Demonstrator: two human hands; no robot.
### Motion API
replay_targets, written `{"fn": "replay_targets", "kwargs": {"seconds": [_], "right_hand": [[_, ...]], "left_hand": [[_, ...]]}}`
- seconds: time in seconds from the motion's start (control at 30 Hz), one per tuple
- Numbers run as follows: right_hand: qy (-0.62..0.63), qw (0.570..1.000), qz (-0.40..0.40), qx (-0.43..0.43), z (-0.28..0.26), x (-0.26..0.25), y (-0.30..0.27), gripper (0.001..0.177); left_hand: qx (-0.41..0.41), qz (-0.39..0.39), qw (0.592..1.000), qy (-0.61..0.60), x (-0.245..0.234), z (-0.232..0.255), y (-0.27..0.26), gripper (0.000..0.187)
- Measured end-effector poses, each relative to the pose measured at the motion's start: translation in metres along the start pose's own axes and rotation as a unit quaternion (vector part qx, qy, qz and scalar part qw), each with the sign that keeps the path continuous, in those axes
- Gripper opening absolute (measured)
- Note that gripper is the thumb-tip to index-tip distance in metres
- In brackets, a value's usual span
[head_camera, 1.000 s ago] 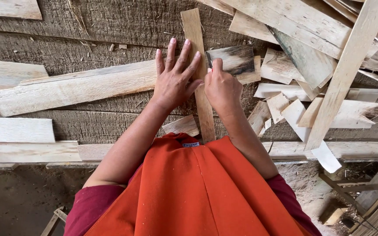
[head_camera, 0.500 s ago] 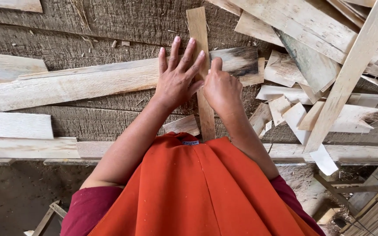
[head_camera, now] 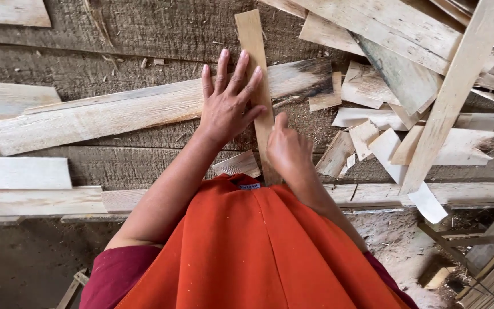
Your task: The person uses a red utility knife to cut thin wooden planks on a wooden workbench. They repeatedly position planks, score them with the knife, and break them into smaller pieces, then stack the cut pieces.
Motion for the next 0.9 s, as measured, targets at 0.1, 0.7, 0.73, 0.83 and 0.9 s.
{"fn": "replay_targets", "kwargs": {"seconds": [0.1, 0.7, 0.73, 0.83, 0.9], "right_hand": [[-0.012, 0.999, -0.032, -0.010, 0.000, -0.017, -0.010, 0.047], [-0.043, 0.996, 0.065, -0.049, -0.021, -0.032, 0.037, 0.029], [-0.043, 0.996, 0.064, -0.050, -0.022, -0.034, 0.031, 0.029], [-0.003, 0.997, 0.048, -0.067, -0.016, -0.033, 0.013, 0.029], [-0.032, 0.997, 0.035, -0.060, -0.008, -0.018, 0.002, 0.029]], "left_hand": [[0.012, 0.026, 0.999, 0.016, -0.005, 0.000, 0.002, 0.087], [-0.064, -0.069, 0.995, -0.045, -0.003, 0.008, 0.007, 0.086], [-0.066, -0.070, 0.994, -0.045, -0.004, 0.006, 0.006, 0.086], [-0.063, -0.065, 0.995, -0.046, -0.004, 0.007, 0.006, 0.084], [-0.058, -0.071, 0.995, -0.050, -0.002, 0.006, 0.003, 0.085]]}}
Point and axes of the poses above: each hand's wrist, its own y-axis towards the middle knuckle, its own x-axis out of the palm, z = x × y, the point moved 2 cm from there along y, towards the middle knuckle, and after that the axes turned 2 degrees about x, right-handed, at the moved point
